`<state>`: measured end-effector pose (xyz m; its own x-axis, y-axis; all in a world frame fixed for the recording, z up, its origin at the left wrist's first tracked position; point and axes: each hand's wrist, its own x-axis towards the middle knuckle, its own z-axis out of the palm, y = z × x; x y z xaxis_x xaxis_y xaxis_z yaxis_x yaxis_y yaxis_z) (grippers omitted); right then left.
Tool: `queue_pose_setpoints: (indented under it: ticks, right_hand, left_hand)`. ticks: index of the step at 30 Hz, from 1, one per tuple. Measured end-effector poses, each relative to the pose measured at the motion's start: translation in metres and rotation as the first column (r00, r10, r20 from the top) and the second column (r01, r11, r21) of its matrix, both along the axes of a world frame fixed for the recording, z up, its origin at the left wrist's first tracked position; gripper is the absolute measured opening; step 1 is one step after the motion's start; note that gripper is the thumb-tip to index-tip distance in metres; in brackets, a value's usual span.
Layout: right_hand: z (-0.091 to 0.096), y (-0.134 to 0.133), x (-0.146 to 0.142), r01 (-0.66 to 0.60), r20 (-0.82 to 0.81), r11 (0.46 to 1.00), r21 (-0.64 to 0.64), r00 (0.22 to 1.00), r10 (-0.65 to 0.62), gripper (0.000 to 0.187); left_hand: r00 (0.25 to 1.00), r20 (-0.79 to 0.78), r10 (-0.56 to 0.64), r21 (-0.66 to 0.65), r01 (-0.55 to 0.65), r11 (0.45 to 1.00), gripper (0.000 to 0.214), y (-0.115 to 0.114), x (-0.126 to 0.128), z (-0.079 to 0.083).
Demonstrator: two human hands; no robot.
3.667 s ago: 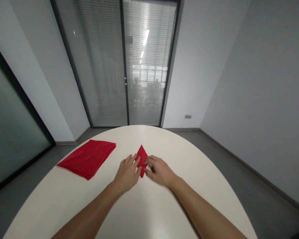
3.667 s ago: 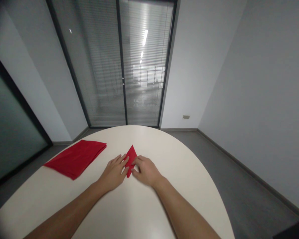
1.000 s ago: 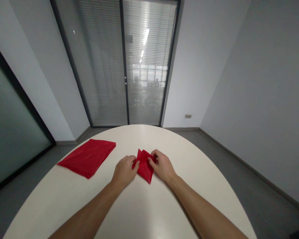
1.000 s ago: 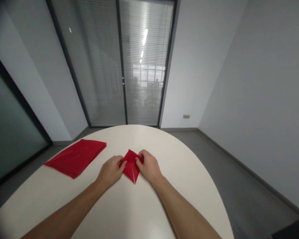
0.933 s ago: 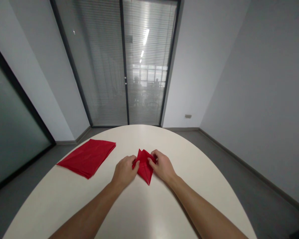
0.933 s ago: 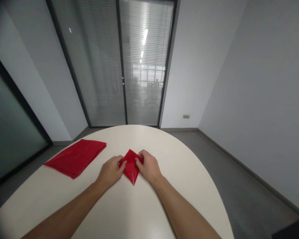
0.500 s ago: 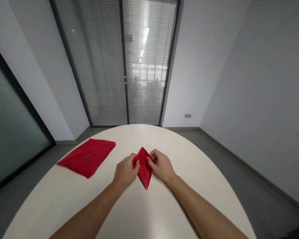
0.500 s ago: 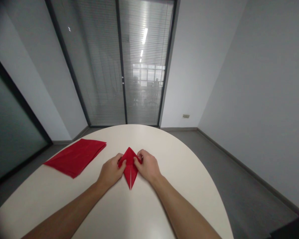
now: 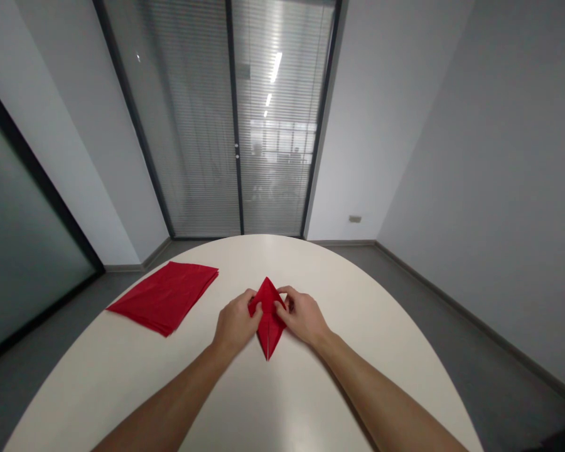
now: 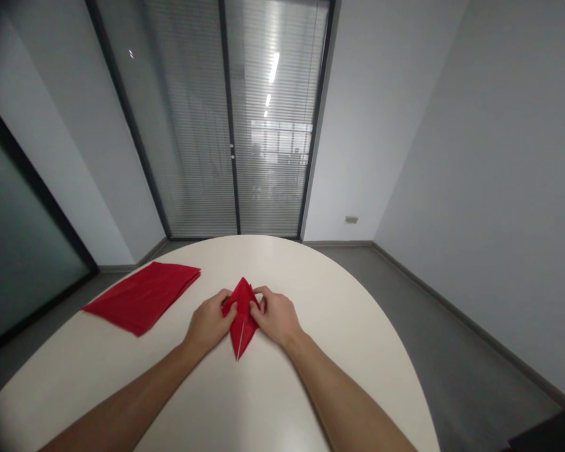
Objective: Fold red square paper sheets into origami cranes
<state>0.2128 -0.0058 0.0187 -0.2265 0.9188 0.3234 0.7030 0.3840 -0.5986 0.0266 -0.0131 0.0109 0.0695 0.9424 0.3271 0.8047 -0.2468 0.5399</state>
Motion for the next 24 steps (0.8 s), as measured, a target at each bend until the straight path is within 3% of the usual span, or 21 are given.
queue_pose_setpoints:
  ticks: [6, 13, 24]
  right_hand:
    - [0.0023, -0.0014, -0.0002, -0.004, 0.042, 0.999, 0.034, 0.999, 0.002, 0.012]
    - [0.0023, -0.0020, -0.0014, 0.033, 0.073, 0.999, 0.011, 0.997, -0.034, 0.011]
    - [0.0036, -0.0015, -0.0018, 0.051, 0.074, 0.999, -0.008, 0.996, -0.050, 0.013]
  left_hand:
    - [1.000, 0.012, 0.005, -0.010, -0.005, 1.000, 0.008, 0.0015, -0.0013, -0.0014]
    - [0.998, 0.053, 0.045, 0.026, -0.046, 0.999, 0.003, 0.0019, -0.0012, -0.0024]
    - [0.997, 0.073, 0.030, 0.047, -0.033, 0.998, 0.016, 0.0033, -0.0007, -0.0047]
